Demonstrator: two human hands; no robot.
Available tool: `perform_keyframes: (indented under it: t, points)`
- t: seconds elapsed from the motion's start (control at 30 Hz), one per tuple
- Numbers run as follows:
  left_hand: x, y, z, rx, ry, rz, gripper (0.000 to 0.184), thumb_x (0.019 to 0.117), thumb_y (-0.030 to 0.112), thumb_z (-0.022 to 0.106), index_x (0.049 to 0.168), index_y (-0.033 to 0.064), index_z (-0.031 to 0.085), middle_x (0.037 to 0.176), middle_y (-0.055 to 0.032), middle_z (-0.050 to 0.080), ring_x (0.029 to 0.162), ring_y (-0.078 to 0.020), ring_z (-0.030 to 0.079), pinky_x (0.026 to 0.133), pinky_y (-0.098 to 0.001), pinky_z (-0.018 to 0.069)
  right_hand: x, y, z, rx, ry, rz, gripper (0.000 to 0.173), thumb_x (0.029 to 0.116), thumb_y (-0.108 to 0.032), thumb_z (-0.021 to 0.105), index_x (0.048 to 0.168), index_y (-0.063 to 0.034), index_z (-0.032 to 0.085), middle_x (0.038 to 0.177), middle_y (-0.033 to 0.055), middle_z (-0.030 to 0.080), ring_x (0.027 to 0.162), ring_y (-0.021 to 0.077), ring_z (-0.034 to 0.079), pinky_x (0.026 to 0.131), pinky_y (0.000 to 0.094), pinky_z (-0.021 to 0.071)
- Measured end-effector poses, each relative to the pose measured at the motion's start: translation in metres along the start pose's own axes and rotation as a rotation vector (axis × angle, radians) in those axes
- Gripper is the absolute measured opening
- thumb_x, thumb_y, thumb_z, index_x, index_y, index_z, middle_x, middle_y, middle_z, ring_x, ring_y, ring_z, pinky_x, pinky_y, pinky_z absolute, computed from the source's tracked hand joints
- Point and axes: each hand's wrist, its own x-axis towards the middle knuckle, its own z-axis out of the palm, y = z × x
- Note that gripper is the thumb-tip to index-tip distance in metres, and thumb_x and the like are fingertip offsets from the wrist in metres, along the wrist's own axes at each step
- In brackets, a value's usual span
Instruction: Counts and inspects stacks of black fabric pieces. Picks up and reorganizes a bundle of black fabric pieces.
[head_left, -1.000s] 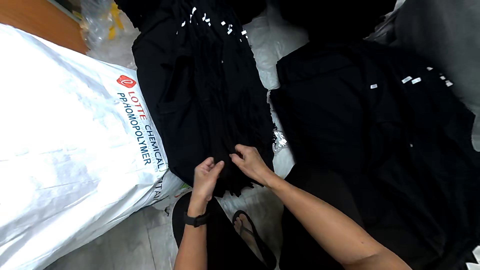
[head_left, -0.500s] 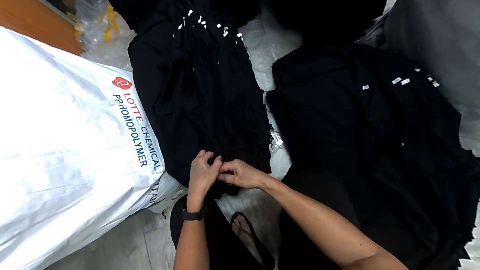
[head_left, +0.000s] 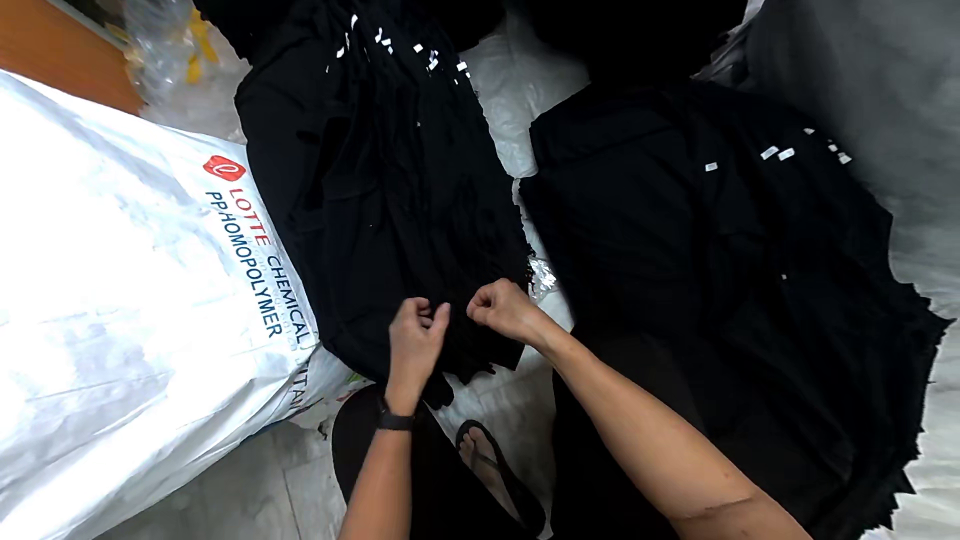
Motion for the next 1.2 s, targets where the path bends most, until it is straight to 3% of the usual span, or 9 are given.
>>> perform_keyframes:
  t: [0.13,0.27,0.4,0.5,0.7,0.83,0.93,1.1,1.2]
  points:
    - [0.003,-0.011,0.005,-0.402,-0.058,-0.122,0.016,0.1015,0.009,0.059,0.104,-0.0052,0.067,0.086,-0.0074,0.069,0.075,-0.0088,0.065,0.076,-0.0285,0.0555,-0.004,-0.008,0.012,-0.087,-0.106,-0.028,0.035,0.1009,-0.033,0.066,0.096,0.0015,0.069,0.09,0.0132,0.063,0.086,0.0252,0.058,0.081,0.0484,0.0454]
    - [-0.002,-0.014,-0.002,-0.769,-0.103,-0.226,0.016,0.1008,-0.003,0.055,0.092,-0.0035,0.068,0.088,-0.0027,0.071,0.083,-0.0081,0.069,0.082,-0.0261,0.0592,-0.007,-0.018,0.017,-0.25,-0.136,-0.013,0.038,0.1042,-0.033,0.06,0.108,0.0039,0.068,0.104,0.0205,0.066,0.101,0.0339,0.062,0.09,0.0535,0.045]
    - [-0.001,-0.007,0.009,-0.556,-0.022,-0.154,0.009,0.0978,0.002,0.063,0.103,-0.004,0.059,0.092,-0.0057,0.068,0.08,-0.0067,0.067,0.078,-0.025,0.0575,-0.001,-0.015,0.012,-0.248,-0.175,-0.027,0.029,0.1058,-0.025,0.058,0.103,0.0023,0.068,0.101,0.0176,0.064,0.098,0.0307,0.06,0.088,0.0507,0.0446]
    - [-0.002,-0.014,0.009,-0.389,-0.032,-0.091,0.011,0.0954,0.008,0.067,0.097,-0.0035,0.068,0.084,-0.0034,0.068,0.073,-0.0033,0.063,0.072,-0.0226,0.0538,0.003,-0.009,0.01,-0.17,-0.211,-0.04,0.027,0.1029,-0.024,0.063,0.094,0.0016,0.067,0.094,0.0143,0.062,0.09,0.026,0.057,0.083,0.048,0.0445]
    - [-0.012,-0.02,-0.011,-0.61,0.105,-0.085,0.018,0.0908,-0.008,0.055,0.103,0.004,0.049,0.078,0.0054,0.063,0.068,-0.0004,0.062,0.066,-0.0211,0.0539,0.001,-0.003,-0.007,-0.079,-0.184,0.003,0.026,0.0975,-0.019,0.071,0.08,-0.0021,0.063,0.078,0.0058,0.055,0.074,0.0155,0.05,0.07,0.0385,0.0422]
    - [-0.018,-0.025,-0.009,-0.484,0.201,0.005,0.012,0.0883,-0.004,0.062,0.1,-0.0011,0.062,0.08,0.0038,0.064,0.067,0.0039,0.059,0.063,-0.0141,0.0508,-0.002,-0.007,-0.007,-0.079,-0.198,0.005,0.026,0.0975,-0.019,0.071,0.08,-0.0023,0.063,0.077,0.0052,0.052,0.074,0.015,0.047,0.069,0.037,0.0403]
    - [-0.018,-0.026,-0.001,-0.231,0.275,0.111,0.014,0.093,0.003,0.064,0.101,-0.0029,0.075,0.09,-0.0078,0.066,0.078,-0.0043,0.06,0.072,-0.0182,0.0507,-0.003,-0.006,-0.006,-0.077,-0.214,-0.007,0.027,0.0973,-0.02,0.071,0.078,-0.0035,0.061,0.074,0.0034,0.051,0.07,0.0126,0.046,0.066,0.0342,0.0389]
    - [-0.012,-0.005,0.006,-0.052,0.054,-0.008,0.036,0.0997,0.026,0.063,0.118,-0.0034,0.07,0.124,-0.0238,0.061,0.114,-0.0359,0.061,0.097,-0.0547,0.0495,-0.007,-0.008,-0.004,-0.073,-0.247,-0.049,0.026,0.0974,-0.017,0.071,0.077,-0.0033,0.061,0.075,0.0031,0.051,0.07,0.012,0.046,0.066,0.0335,0.0383]
    - [-0.012,-0.008,-0.004,-0.047,0.076,0.036,0.023,0.0976,0.01,0.064,0.108,-0.009,0.071,0.116,-0.0252,0.065,0.11,-0.0338,0.063,0.097,-0.0492,0.0501,-0.01,-0.012,-0.009,-0.103,-0.233,-0.03,0.024,0.097,-0.016,0.071,0.079,-0.0024,0.062,0.078,0.0049,0.053,0.073,0.014,0.047,0.068,0.0357,0.0402]
